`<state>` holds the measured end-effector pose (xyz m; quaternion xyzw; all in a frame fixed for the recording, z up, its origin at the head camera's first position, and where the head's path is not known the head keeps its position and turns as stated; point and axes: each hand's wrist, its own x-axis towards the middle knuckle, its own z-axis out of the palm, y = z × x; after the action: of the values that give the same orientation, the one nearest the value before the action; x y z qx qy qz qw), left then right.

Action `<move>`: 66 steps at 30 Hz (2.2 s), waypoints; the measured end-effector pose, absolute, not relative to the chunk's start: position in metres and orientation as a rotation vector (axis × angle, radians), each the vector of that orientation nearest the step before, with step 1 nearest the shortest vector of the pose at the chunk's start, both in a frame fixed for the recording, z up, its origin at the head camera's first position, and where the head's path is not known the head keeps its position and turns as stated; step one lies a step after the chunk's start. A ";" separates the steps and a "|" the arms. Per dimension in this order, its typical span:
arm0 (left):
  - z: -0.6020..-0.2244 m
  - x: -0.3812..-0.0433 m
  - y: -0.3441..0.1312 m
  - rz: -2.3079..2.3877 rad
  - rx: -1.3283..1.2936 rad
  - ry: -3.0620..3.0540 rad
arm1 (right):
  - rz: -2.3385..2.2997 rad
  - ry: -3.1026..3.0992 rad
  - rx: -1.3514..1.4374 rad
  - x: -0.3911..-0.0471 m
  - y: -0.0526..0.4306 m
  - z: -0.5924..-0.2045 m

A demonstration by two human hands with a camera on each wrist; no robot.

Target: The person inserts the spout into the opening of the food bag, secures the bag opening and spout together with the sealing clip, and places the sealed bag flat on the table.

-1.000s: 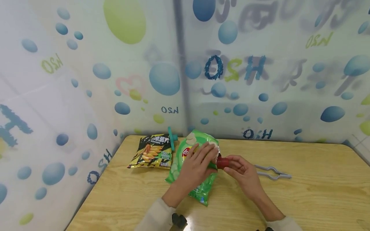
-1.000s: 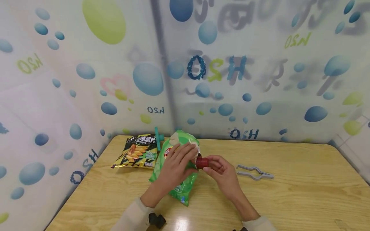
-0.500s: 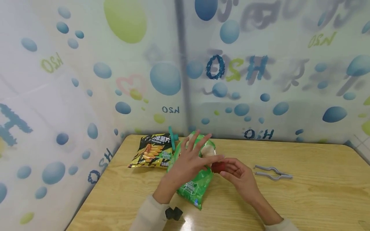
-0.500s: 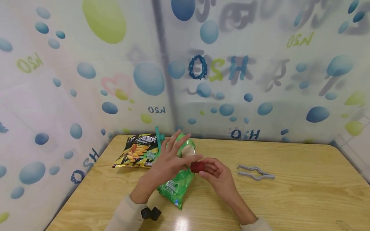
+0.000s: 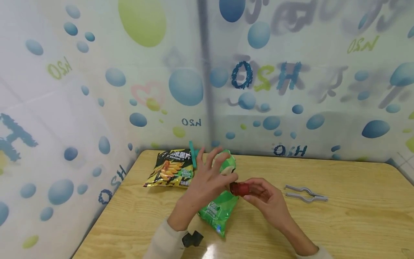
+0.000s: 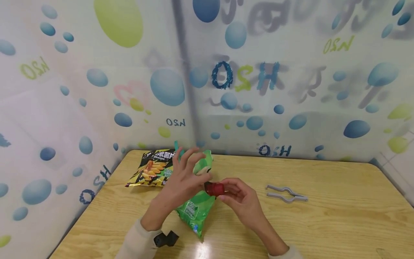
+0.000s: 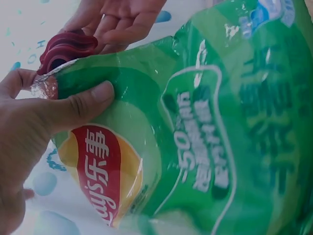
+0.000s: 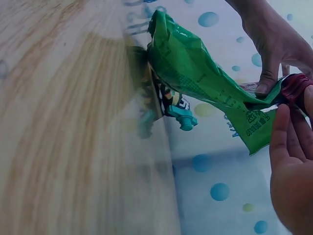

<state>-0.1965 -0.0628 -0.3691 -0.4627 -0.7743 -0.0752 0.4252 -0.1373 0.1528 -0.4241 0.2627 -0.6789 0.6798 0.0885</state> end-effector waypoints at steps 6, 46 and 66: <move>-0.361 -0.189 -0.065 -0.187 -1.162 -1.929 | 1.935 -2.002 0.851 -0.134 0.151 -0.418; -0.430 -0.249 -0.098 -1.933 0.034 -2.221 | 2.497 -2.067 -0.052 -0.147 0.137 -0.461; -0.427 -0.236 -0.077 -2.016 0.139 -2.042 | 2.241 -2.227 0.253 -0.155 0.165 -0.447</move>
<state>-0.2364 -0.0769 -0.4273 0.0478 -0.7044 -0.6954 0.1339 -0.1545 0.1654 -0.4469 0.0798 -0.7025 0.7070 -0.0138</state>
